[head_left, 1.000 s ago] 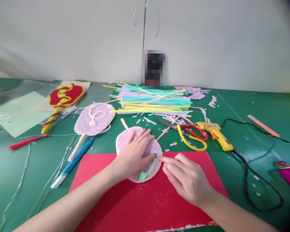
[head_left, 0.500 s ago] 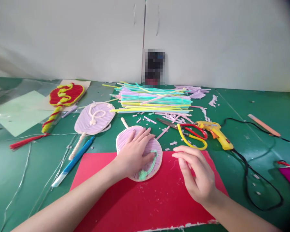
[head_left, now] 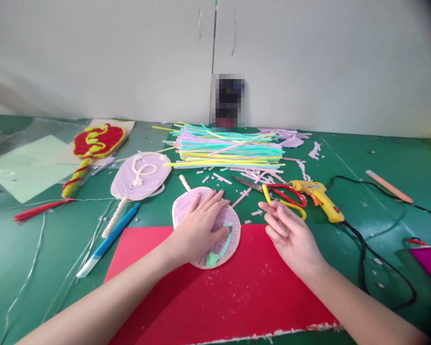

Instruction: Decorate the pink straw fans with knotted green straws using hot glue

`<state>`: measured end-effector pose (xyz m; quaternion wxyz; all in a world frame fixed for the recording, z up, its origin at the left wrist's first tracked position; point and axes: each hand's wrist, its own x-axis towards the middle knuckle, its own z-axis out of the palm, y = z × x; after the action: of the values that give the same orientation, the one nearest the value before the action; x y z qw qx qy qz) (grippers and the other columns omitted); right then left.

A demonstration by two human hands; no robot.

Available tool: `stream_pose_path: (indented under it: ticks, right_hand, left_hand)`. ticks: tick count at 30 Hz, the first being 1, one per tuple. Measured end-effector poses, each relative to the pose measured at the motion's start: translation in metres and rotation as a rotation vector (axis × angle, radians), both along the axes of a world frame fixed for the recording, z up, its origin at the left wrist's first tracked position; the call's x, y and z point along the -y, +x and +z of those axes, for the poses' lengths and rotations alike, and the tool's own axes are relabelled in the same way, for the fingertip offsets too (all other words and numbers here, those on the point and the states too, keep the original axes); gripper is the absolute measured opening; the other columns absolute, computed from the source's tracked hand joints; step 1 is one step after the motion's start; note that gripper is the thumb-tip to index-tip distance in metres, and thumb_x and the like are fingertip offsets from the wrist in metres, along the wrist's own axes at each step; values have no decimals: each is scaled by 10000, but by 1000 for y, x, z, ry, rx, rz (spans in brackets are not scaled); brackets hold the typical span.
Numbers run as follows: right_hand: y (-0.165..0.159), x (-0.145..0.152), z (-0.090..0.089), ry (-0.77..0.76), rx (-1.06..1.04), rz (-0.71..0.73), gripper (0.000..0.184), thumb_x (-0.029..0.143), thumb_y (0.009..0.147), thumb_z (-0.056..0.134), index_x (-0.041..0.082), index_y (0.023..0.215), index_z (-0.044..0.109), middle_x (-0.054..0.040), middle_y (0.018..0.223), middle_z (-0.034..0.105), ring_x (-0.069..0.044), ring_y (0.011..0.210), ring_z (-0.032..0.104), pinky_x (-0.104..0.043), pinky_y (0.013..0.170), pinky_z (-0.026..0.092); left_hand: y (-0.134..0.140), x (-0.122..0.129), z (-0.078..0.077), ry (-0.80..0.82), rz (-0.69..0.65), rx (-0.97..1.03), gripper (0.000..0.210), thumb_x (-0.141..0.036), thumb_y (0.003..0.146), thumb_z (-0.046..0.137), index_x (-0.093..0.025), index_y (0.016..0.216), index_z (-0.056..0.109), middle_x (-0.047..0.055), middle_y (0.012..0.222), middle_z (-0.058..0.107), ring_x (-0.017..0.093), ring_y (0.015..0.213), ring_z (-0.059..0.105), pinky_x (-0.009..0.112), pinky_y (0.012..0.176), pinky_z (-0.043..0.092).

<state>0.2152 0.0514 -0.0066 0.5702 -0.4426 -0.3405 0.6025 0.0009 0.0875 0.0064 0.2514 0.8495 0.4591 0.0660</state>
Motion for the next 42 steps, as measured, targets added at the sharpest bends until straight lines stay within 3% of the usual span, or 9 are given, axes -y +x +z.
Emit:
stream_pose_path:
  ticks: [5, 7, 10, 14, 26, 29, 32, 36, 42]
  right_hand:
    - [-2, 0, 2, 2, 11, -2, 123, 312, 858, 493, 217, 874, 568, -59, 936, 669, -63, 415, 237, -211, 324, 180]
    - [-3, 0, 5, 14, 16, 23, 133, 336, 861, 485, 222, 863, 552, -16, 755, 634, -65, 392, 226, -206, 318, 182]
    - [-3, 3, 10, 16, -12, 119, 298, 453, 890, 398, 230, 730, 515, 80, 402, 349, -77, 328, 161, -200, 308, 190]
    - [-1, 9, 13, -7, -94, 301, 560, 594, 883, 245, 212, 506, 409, 94, 311, 105, -71, 279, 95, -195, 293, 142]
    - [-4, 20, 10, 76, 185, 301, 684, 568, 904, 137, 192, 439, 469, 45, 334, 213, -79, 319, 213, -238, 361, 148]
    - [-3, 23, 8, 197, 455, 167, 585, 490, 930, 202, 193, 580, 565, 22, 433, 370, -101, 417, 360, -250, 437, 301]
    - [-4, 25, 10, 388, 719, 170, 374, 392, 930, 311, 206, 833, 620, -36, 736, 598, -152, 715, 544, -299, 674, 434]
    - [-7, 27, 13, 462, 823, 238, 285, 328, 928, 326, 227, 995, 584, -55, 1005, 622, -191, 986, 553, -347, 869, 436]
    - [-8, 26, 14, 429, 834, 175, 279, 291, 935, 315, 237, 1012, 578, -48, 1036, 616, -178, 1004, 559, -326, 866, 449]
  left_hand:
    - [0, 0, -1, 8, -2, 3, 530, -363, 818, 492, -216, 1314, 382, 62, 1489, 235, 224, 1381, 171, 449, 1135, 82]
    - [0, 0, -2, 12, -1, 5, 526, -367, 817, 491, -219, 1310, 385, 60, 1489, 236, 223, 1379, 177, 448, 1135, 81]
    - [0, 0, -2, 15, -2, 7, 519, -373, 823, 481, -225, 1311, 382, 57, 1489, 238, 218, 1379, 178, 444, 1136, 83]
    - [0, 1, -1, 7, 0, 0, 518, -376, 835, 465, -222, 1320, 371, 53, 1489, 237, 214, 1384, 158, 446, 1137, 79]
    - [1, 1, 5, -23, 3, -15, 521, -343, 828, 480, -211, 1320, 370, 60, 1488, 239, 224, 1384, 157, 447, 1139, 61]
    - [2, 1, 5, -35, 6, -17, 523, -353, 834, 476, -208, 1325, 367, 61, 1488, 239, 225, 1385, 153, 453, 1138, 54]
    - [0, 0, 3, -34, 0, 3, 529, -381, 840, 470, -211, 1329, 366, 59, 1491, 233, 220, 1386, 146, 452, 1138, 64]
    - [-3, -3, 2, -71, -9, 42, 533, -396, 851, 452, -223, 1345, 350, 56, 1497, 210, 214, 1388, 141, 452, 1135, 78]
    - [-1, -3, 2, -60, 17, 33, 516, -412, 874, 394, -225, 1352, 344, 46, 1495, 219, 210, 1389, 133, 461, 1134, 67]
